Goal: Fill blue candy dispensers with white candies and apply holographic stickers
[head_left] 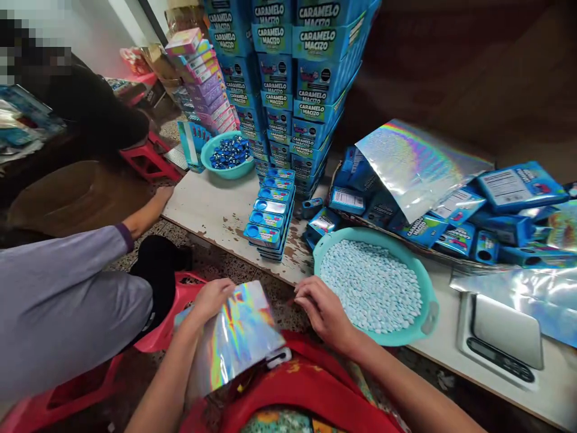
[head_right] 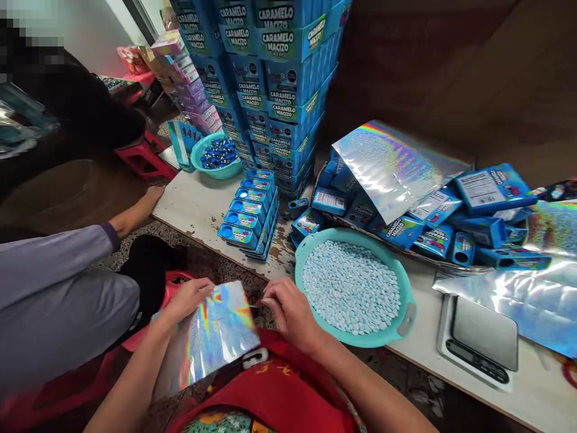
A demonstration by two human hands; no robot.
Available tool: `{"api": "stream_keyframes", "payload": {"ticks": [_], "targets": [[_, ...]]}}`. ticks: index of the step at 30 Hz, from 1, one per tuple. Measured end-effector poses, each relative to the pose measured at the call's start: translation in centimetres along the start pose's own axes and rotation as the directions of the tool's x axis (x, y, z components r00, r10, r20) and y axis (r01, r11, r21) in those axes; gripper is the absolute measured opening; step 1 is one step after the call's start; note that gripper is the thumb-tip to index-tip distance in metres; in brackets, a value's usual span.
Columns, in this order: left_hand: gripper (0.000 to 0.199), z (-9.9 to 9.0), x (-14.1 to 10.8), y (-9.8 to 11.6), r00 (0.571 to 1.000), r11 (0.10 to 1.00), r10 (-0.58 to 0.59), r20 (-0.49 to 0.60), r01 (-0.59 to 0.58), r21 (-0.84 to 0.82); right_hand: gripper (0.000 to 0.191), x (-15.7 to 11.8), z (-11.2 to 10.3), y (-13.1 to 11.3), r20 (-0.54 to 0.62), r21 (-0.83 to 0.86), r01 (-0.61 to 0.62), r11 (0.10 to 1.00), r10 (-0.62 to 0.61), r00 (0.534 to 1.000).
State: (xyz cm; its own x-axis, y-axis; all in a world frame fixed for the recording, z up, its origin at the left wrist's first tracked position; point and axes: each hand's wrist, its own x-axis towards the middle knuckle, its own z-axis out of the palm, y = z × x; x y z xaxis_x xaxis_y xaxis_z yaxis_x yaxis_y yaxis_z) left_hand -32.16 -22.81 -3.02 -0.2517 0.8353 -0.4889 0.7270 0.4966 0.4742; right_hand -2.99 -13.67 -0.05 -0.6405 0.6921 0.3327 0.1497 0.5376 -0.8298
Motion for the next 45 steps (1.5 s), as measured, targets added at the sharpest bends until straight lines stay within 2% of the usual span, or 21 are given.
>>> {"api": "stream_keyframes", "payload": {"ticks": [2, 3, 5, 7, 10, 12, 13, 15, 16, 17, 18, 19, 20, 22, 23, 25, 27, 32, 37, 40, 45], "targets": [[0.033, -2.5, 1.3, -4.4, 0.977, 0.98, -0.142, -0.16, 0.162, 0.115, 0.012, 1.0, 0.5, -1.4, -0.086, 0.064, -0.132, 0.989, 0.138, 0.987], [0.034, -4.0, 2.7, -6.0, 0.956, 0.967, -0.173, -0.237, 0.211, 0.145, 0.012, 1.5, 0.7, -2.1, -0.124, 0.081, -0.195, 0.977, 0.204, 0.971], [0.038, -6.9, 6.9, -7.9, 0.916, 0.953, -0.174, -0.362, 0.249, 0.172, 0.013, 2.8, 1.2, -3.6, -0.184, 0.111, -0.294, 0.949, 0.311, 0.932], [0.041, -9.5, 12.4, -8.2, 0.891, 0.962, -0.118, -0.438, 0.212, 0.173, 0.013, 4.3, 2.0, -5.2, -0.242, 0.146, -0.353, 0.924, 0.379, 0.893], [0.04, -11.8, 20.4, -6.6, 0.911, 0.982, -0.012, -0.411, 0.089, 0.167, 0.014, 6.6, 3.6, -7.5, -0.327, 0.184, -0.408, 0.894, 0.447, 0.832], [0.04, -12.3, 22.9, -4.8, 0.918, 0.988, 0.049, -0.393, 0.012, 0.151, 0.015, 8.0, 4.7, -8.5, -0.385, 0.208, -0.435, 0.876, 0.482, 0.787], [0.042, -12.3, 22.9, -3.8, 0.9, 0.993, 0.089, -0.426, -0.046, 0.109, 0.015, 8.6, 5.2, -8.8, -0.412, 0.224, -0.442, 0.868, 0.496, 0.764], [0.048, -12.1, 20.1, -1.5, 0.817, 0.96, 0.174, -0.549, -0.265, -0.09, 0.015, 9.6, 6.1, -9.3, -0.458, 0.259, -0.448, 0.856, 0.517, 0.723], [0.051, -11.9, 17.6, -0.3, 0.766, 0.876, 0.211, -0.607, -0.424, -0.231, 0.016, 10.0, 6.5, -9.4, -0.476, 0.273, -0.447, 0.852, 0.523, 0.707], [0.056, -11.6, 14.5, 0.9, 0.751, 0.731, 0.252, -0.61, -0.561, -0.389, 0.016, 10.4, 6.9, -9.6, -0.492, 0.283, -0.444, 0.85, 0.526, 0.693], [0.063, -11.3, 11.3, 2.2, 0.767, 0.563, 0.339, -0.545, -0.63, -0.536, 0.016, 10.7, 7.2, -9.7, -0.507, 0.291, -0.44, 0.85, 0.527, 0.682], [0.072, -10.9, 8.3, 3.3, 0.782, 0.432, 0.468, -0.411, -0.608, -0.666, 0.016, 11.0, 7.5, -9.9, -0.522, 0.297, -0.433, 0.851, 0.525, 0.672], [0.076, -10.5, 5.8, 4.4, 0.784, 0.403, 0.578, -0.224, -0.514, -0.757, 0.015, 11.2, 7.8, -10.0, -0.535, 0.303, -0.425, 0.853, 0.521, 0.665], [0.062, -9.8, 2.6, 6.1, 0.806, 0.46, 0.592, 0.003, -0.335, -0.822, 0.014, 11.5, 8.3, -10.0, -0.551, 0.316, -0.409, 0.856, 0.517, 0.655], [0.048, -9.6, 2.0, 6.7, 0.831, 0.505, 0.552, 0.065, -0.271, -0.819, 0.014, 11.5, 8.6, -9.9, -0.554, 0.321, -0.409, 0.855, 0.519, 0.651], [0.021, -9.9, 2.4, 7.2, 0.882, 0.561, 0.463, 0.086, -0.217, -0.799, 0.015, 11.6, 9.1, -9.5, -0.555, 0.323, -0.419, 0.848, 0.529, 0.643], [0.016, -10.6, 3.5, 7.1, 0.895, 0.597, 0.439, 0.086, -0.218, -0.772, 0.014, 11.7, 9.6, -8.9, -0.565, 0.318, -0.433, 0.843, 0.536, 0.628], [0.023, -12.5, 5.4, 6.9, 0.881, 0.703, 0.449, 0.15, -0.245, -0.668, 0.009, 12.7, 10.2, -7.3, -0.716, 0.14, -0.45, 0.882, 0.404, 0.569], [0.032, -12.5, 6.9, 7.5, 0.902, 0.76, 0.409, 0.138, -0.253, -0.599, 0.007, 13.4, 10.4, -5.8, -0.809, -0.032, -0.525, 0.851, 0.286, 0.513], [0.033, -12.1, 8.3, 7.8, 0.896, 0.774, 0.422, 0.135, -0.279, -0.568, 0.008, 13.8, 10.3, -5.0, -0.82, -0.054, -0.567, 0.822, 0.287, 0.494], [0.036, -11.9, 9.7, 7.6, 0.877, 0.786, 0.458, 0.145, -0.324, -0.526, 0.012, 14.5, 9.7, -4.4, -0.788, 0.025, -0.574, 0.819, 0.37, 0.493]]}}
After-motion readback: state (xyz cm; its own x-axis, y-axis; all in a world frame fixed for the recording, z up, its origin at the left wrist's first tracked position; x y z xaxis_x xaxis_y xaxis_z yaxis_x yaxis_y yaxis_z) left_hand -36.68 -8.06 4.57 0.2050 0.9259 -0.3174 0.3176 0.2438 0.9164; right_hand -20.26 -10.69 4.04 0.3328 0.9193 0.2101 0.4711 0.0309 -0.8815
